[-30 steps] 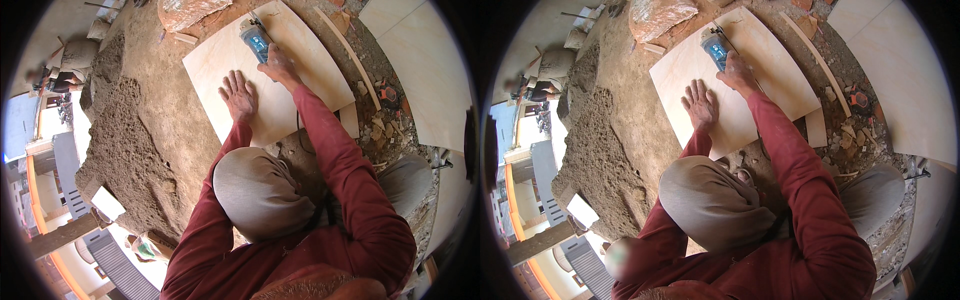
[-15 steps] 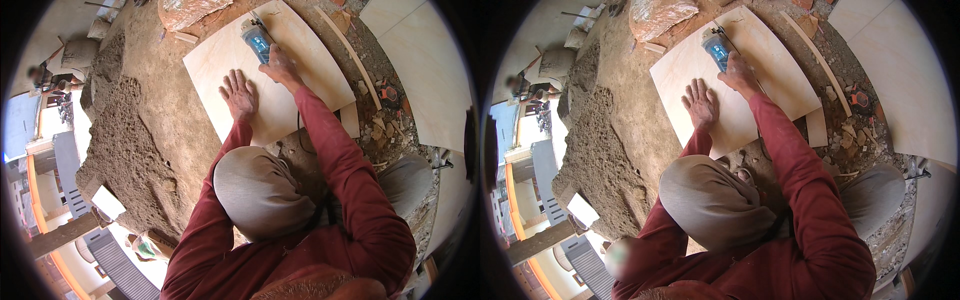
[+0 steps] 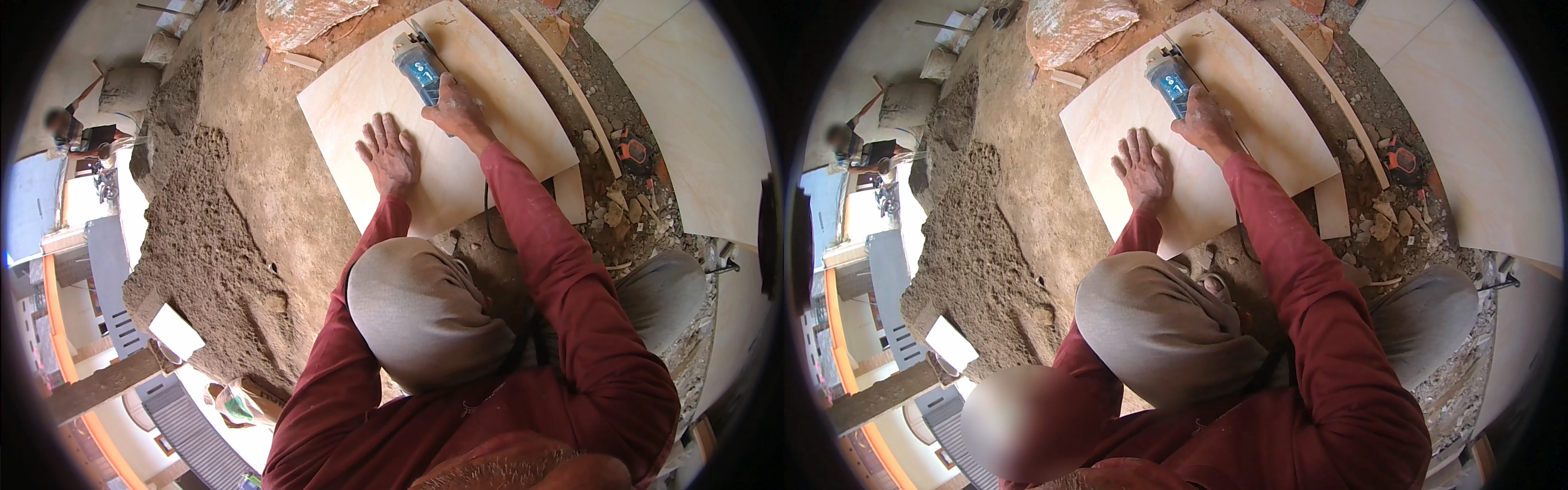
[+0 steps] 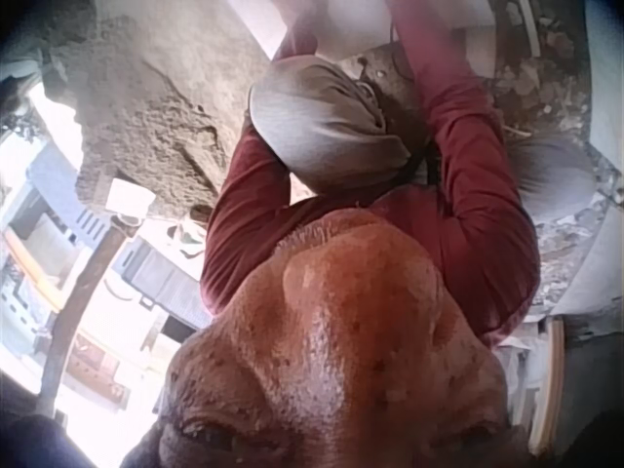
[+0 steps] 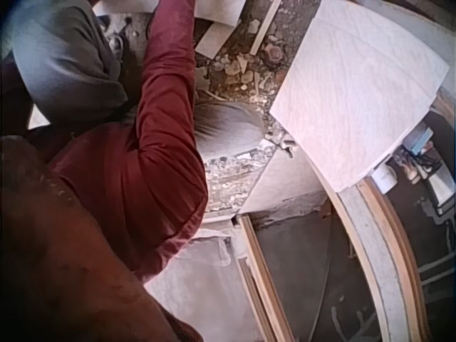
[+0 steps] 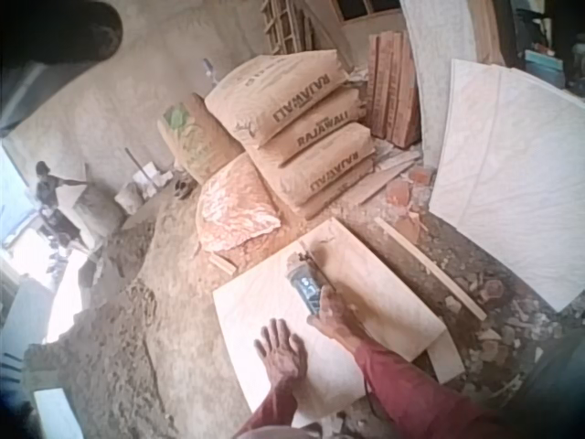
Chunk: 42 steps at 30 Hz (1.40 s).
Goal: The person uses an angle grinder to cut a straight line across a large tile, then snaps the cut piece off by hand.
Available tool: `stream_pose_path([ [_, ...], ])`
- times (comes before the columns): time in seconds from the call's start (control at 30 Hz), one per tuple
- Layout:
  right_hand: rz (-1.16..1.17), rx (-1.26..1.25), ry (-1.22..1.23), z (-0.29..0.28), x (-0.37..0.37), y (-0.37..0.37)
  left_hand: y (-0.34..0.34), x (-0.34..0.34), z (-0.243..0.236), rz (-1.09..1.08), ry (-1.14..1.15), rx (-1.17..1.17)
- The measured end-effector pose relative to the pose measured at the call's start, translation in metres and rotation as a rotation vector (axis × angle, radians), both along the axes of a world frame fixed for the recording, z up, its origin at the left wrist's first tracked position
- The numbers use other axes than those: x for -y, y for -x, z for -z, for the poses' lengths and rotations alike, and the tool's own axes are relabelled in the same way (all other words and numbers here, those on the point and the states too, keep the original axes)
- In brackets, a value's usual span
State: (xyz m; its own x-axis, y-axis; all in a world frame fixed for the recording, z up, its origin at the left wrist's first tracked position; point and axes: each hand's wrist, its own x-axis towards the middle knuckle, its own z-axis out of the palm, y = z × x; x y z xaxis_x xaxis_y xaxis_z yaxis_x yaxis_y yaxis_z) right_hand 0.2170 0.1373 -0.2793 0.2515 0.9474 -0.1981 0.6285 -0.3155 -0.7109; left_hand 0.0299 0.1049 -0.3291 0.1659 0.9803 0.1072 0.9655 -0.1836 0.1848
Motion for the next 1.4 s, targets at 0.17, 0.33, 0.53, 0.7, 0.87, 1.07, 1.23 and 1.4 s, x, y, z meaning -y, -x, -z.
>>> stream_pose_path([
  [0.17,-0.023,0.071,-0.016,0.008,0.001,-0.003,-0.003,0.000,-0.002,-0.002,0.012,0.003],
  [0.33,-0.015,0.057,-0.019,0.008,0.008,-0.002,-0.003,0.001,-0.003,-0.007,0.012,0.009],
  [0.53,-0.018,0.052,0.012,0.005,0.015,-0.004,-0.004,0.001,-0.002,-0.004,0.004,0.021],
  [0.7,-0.012,0.033,0.027,0.002,0.016,-0.004,-0.003,0.000,-0.001,-0.009,0.004,0.010],
  [0.87,-0.005,0.052,0.029,0.002,0.016,-0.004,-0.005,0.001,-0.003,-0.009,0.010,0.009],
  [1.07,-0.018,0.046,0.037,0.003,0.015,-0.004,-0.004,0.001,-0.004,-0.010,0.014,-0.009],
  [1.23,-0.008,0.063,-0.010,0.007,0.017,-0.004,-0.003,0.001,-0.003,-0.010,0.012,-0.012],
  [1.4,-0.004,0.063,-0.017,0.007,0.020,-0.004,-0.004,0.000,-0.004,-0.006,0.008,0.002],
])
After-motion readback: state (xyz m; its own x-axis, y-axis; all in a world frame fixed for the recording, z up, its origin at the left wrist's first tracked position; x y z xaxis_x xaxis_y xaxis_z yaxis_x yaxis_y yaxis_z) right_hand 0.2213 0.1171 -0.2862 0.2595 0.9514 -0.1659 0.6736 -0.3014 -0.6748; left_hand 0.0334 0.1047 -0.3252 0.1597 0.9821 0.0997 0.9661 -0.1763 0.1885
